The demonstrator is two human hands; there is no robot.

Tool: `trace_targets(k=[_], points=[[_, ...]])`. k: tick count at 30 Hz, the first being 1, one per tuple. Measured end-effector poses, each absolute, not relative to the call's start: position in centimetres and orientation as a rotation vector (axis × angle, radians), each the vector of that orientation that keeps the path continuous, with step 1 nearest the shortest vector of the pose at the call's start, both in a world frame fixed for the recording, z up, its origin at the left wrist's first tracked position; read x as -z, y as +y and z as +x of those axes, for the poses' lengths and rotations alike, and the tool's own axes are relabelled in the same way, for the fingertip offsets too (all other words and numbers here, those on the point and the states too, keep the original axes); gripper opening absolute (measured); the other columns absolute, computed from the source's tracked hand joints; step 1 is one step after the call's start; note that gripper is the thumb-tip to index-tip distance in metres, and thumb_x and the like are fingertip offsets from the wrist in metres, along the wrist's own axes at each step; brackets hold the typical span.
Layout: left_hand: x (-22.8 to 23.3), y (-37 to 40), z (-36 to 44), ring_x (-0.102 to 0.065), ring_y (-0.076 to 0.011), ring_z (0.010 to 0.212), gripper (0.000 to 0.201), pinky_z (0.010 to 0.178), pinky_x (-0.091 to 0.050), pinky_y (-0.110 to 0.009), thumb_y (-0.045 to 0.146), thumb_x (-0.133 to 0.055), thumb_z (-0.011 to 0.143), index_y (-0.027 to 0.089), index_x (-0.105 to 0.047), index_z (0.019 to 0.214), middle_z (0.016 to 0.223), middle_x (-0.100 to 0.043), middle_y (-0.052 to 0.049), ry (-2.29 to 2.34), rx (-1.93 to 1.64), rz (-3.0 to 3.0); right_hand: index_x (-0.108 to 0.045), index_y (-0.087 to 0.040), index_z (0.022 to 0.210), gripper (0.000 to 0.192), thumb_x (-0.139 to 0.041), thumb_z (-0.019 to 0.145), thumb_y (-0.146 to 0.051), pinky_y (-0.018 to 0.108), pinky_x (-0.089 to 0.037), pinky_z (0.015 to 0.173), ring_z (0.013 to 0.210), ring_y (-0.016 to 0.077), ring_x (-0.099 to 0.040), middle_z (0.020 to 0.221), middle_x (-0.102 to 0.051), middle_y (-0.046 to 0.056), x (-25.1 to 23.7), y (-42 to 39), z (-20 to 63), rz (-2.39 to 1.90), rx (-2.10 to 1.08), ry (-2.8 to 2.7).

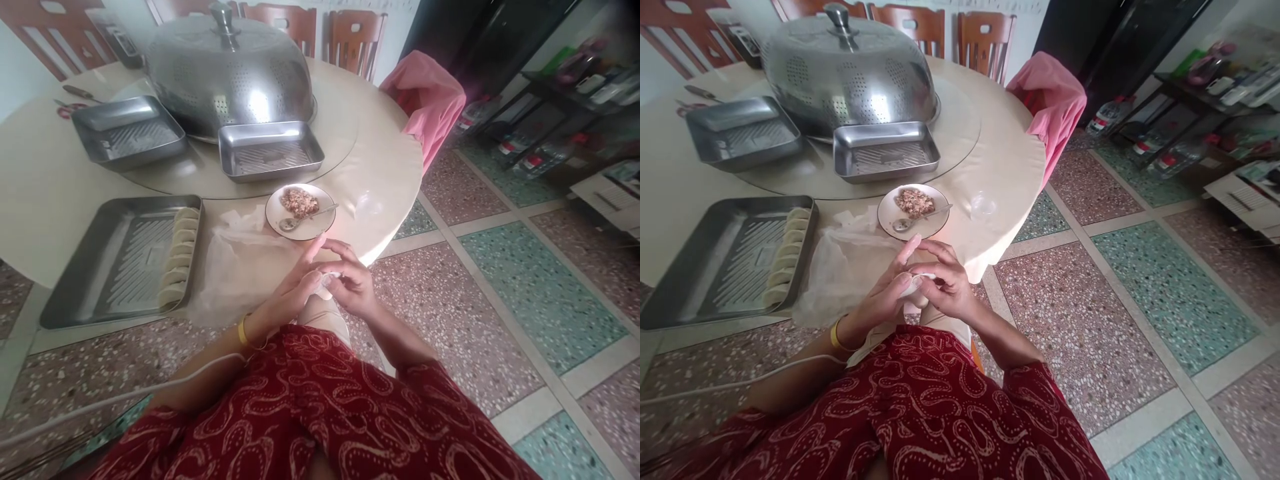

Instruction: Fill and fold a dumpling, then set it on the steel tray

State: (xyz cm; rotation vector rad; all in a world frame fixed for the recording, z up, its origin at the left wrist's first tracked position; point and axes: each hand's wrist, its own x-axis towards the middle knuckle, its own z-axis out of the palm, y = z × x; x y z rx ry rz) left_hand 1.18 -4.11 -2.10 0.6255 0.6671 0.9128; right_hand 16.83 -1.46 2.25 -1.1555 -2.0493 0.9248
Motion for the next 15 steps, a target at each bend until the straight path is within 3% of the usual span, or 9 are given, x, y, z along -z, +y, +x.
trace_targets(k=[4, 8, 15], points=[[2.1, -4.1, 0.2, -0.063, -0.0176, 0.099, 0.052, 0.089, -0.053, -0.032, 0.042, -0.047, 0.097, 0.026, -0.043, 0.146, 0.114, -0.065, -0.008, 0.731, -0.968, 0.754, -0.066, -0.031, 0.104, 0.012, -0.057, 0.096, -0.032, 0.049, -0.055, 0.1, 0.126, 0.0218, -0.06, 0.136, -0.061, 0.003, -2.3, -2.0, 16.5, -1.202, -1.015, -1.906], [1.4, -3.9, -1.0, -0.062, -0.0172, 0.096, 0.029, 0.088, -0.051, -0.029, 0.036, -0.057, 0.092, 0.022, -0.066, 0.116, 0.104, -0.068, -0.006, 0.919, -1.026, 0.884, -0.063, -0.03, 0.109, 0.013, -0.055, 0.098, -0.03, 0.042, -0.059, 0.092, 0.11, 0.0177, -0.069, 0.125, -0.066, 0.003, -2.4, -2.7, 16.2, -1.197, -1.109, -1.778], [0.9, -3.8, -1.3, -0.062, -0.0138, 0.079, 0.015, 0.076, -0.05, -0.025, 0.031, -0.062, 0.086, 0.019, -0.068, 0.092, 0.088, -0.07, -0.003, 1.016, -0.99, 0.912, -0.061, -0.027, 0.114, 0.017, -0.057, 0.097, -0.03, 0.035, -0.06, 0.086, 0.102, 0.0175, -0.071, 0.111, -0.071, 0.005, -2.4, -3.8, 16.2, -1.342, -1.228, -1.725]])
